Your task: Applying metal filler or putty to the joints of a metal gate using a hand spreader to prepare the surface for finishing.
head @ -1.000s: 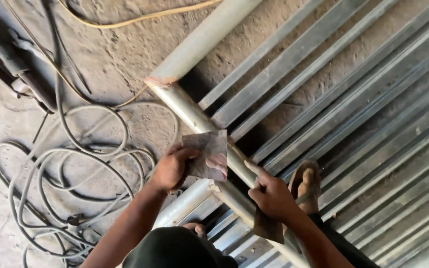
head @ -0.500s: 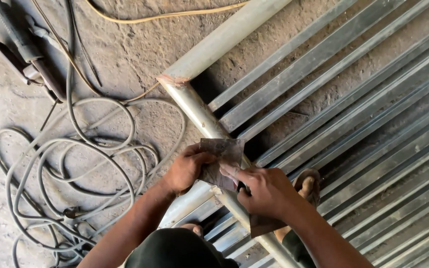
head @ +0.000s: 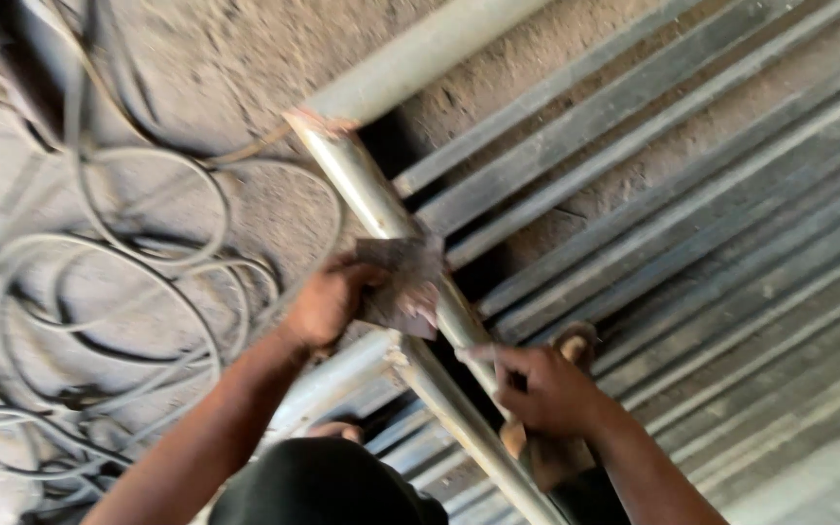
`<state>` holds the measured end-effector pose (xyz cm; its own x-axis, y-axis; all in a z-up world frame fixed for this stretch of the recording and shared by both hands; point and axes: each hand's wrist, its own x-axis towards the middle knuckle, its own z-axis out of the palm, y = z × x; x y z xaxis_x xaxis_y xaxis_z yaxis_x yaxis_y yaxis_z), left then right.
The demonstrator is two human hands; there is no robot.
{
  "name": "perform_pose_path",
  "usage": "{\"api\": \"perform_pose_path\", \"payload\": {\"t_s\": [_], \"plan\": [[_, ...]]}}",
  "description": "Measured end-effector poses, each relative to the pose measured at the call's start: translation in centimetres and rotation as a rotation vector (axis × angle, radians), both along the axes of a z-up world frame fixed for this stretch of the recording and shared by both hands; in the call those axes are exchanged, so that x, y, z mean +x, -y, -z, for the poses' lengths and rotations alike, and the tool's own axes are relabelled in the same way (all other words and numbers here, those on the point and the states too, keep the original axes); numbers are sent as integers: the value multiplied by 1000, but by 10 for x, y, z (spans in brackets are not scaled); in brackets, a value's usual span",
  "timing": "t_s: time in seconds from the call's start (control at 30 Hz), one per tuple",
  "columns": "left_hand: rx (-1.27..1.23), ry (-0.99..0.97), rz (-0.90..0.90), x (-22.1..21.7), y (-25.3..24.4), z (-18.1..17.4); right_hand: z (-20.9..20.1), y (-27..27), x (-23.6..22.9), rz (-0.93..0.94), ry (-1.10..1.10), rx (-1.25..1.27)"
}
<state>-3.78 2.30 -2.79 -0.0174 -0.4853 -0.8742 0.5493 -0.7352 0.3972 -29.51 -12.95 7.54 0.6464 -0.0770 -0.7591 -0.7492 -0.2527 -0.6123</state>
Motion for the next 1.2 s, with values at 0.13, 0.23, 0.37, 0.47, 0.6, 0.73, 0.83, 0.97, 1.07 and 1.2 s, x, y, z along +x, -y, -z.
{"api": "perform_pose_path", "payload": {"t_s": [0.13, 0.23, 0.37, 0.47, 0.6, 0.73, 0.83, 0.97, 1.07, 1.2], "plan": [[-274, 421, 158, -14, -6, 17, 26, 16, -34, 276, -199, 150], [75, 153, -66, -8, 13, -2, 58, 15, -58, 291, -318, 142], [105, 178, -46, -11, 2, -8, 70, 6, -62, 320, -383, 173], [97, 205, -32, -10, -2, -11, 73, 4, -55, 334, -399, 179], [95, 172, -33, -10, 1, -14, 100, -3, -60, 210, -485, 126], [96, 183, -51, -9, -9, -9, 113, -15, -63, 82, -549, 71], [119, 190, -81, -4, -12, -18, 76, -23, -40, -42, -637, 12], [139, 199, -118, -2, -6, -29, 50, -27, -35, -184, -684, -105], [147, 194, -101, -22, 4, -14, 40, -13, -21, -161, -647, -190], [87, 212, -135, -19, -10, 19, 54, -17, -12, -325, -676, -227]]}}
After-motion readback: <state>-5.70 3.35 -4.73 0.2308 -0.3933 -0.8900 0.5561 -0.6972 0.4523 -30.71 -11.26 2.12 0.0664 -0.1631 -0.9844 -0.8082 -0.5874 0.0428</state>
